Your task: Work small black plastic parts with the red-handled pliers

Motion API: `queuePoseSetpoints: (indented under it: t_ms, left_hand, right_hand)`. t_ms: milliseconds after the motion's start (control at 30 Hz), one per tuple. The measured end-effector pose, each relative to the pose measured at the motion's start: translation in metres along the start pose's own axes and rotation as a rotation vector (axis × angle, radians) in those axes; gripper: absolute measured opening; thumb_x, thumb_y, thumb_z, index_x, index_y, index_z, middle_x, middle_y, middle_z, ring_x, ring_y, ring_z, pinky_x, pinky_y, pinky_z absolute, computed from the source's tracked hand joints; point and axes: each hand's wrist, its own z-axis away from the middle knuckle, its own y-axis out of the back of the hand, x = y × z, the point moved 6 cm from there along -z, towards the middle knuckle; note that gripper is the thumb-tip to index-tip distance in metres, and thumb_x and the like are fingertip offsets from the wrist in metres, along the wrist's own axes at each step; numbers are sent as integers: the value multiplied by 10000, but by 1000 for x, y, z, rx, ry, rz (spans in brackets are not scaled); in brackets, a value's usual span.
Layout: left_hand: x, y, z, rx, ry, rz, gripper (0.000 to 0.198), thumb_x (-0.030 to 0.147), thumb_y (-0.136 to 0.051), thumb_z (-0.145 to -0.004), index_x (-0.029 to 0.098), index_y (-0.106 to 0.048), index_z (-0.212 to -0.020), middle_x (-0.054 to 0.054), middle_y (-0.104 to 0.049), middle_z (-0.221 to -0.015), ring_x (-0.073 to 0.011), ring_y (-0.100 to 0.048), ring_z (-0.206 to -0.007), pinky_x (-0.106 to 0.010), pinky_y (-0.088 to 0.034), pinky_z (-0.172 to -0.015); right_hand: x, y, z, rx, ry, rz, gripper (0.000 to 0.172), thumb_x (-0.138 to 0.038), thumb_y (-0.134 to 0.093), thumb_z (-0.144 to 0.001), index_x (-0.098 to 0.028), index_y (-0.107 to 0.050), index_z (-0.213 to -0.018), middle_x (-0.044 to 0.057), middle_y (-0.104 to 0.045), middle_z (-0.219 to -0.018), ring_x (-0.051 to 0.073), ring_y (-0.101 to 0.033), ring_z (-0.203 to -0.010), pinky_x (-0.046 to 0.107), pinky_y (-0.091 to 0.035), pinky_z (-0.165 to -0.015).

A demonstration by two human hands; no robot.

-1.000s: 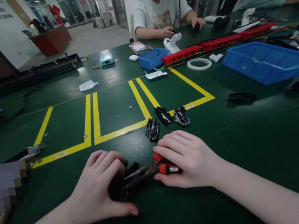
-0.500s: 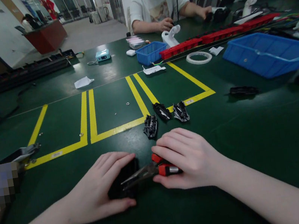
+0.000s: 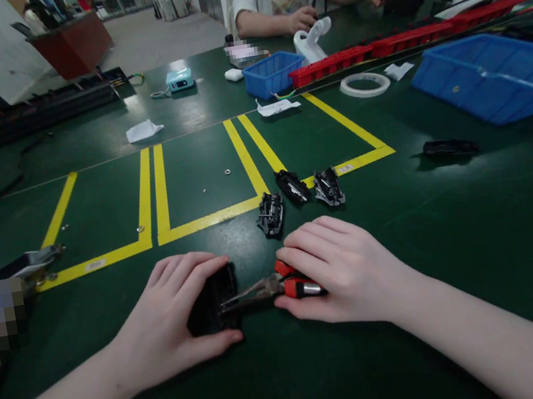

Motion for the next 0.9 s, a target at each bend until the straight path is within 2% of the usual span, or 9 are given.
queuePoseSetpoints:
  t_ms: [367,667,900]
  left_hand:
    - [-2,0,-1,-12,4,5,677,545,-661,-850,198,-421,-1379,-107,-573,-1304,-303,-531,-1186,-467,-403,-1010]
    - [-4,5,0,23,-15,7,671,594,-608,-879,171,-440,-1372,-107,-610,-1237,-279,-565,-1125,-430,-405,-968]
    - [-4,7,0,36,-10,35,648,593,-619,-854,176,-480,-1329,-98,-631,-1173,-278,-582,-1075,-414,-412,-932]
  right_hand:
    - [-1,-1,-1,-71,-18,-1,289,-416,-629,-884,-134,-666,-934,90,-701,-855,190,-639,-740,329,-519,-643]
    - [-8,4,-1,-27,47,137,285,-398,-665,-858,-139,-651,-975,106,-711,-896,219,-658,-789,358,-540,-697]
    - [-7,4,4,4,19,104,332,-406,-676,-844,-158,-634,-1062,92,-704,-939,225,-648,-834,375,-532,-732]
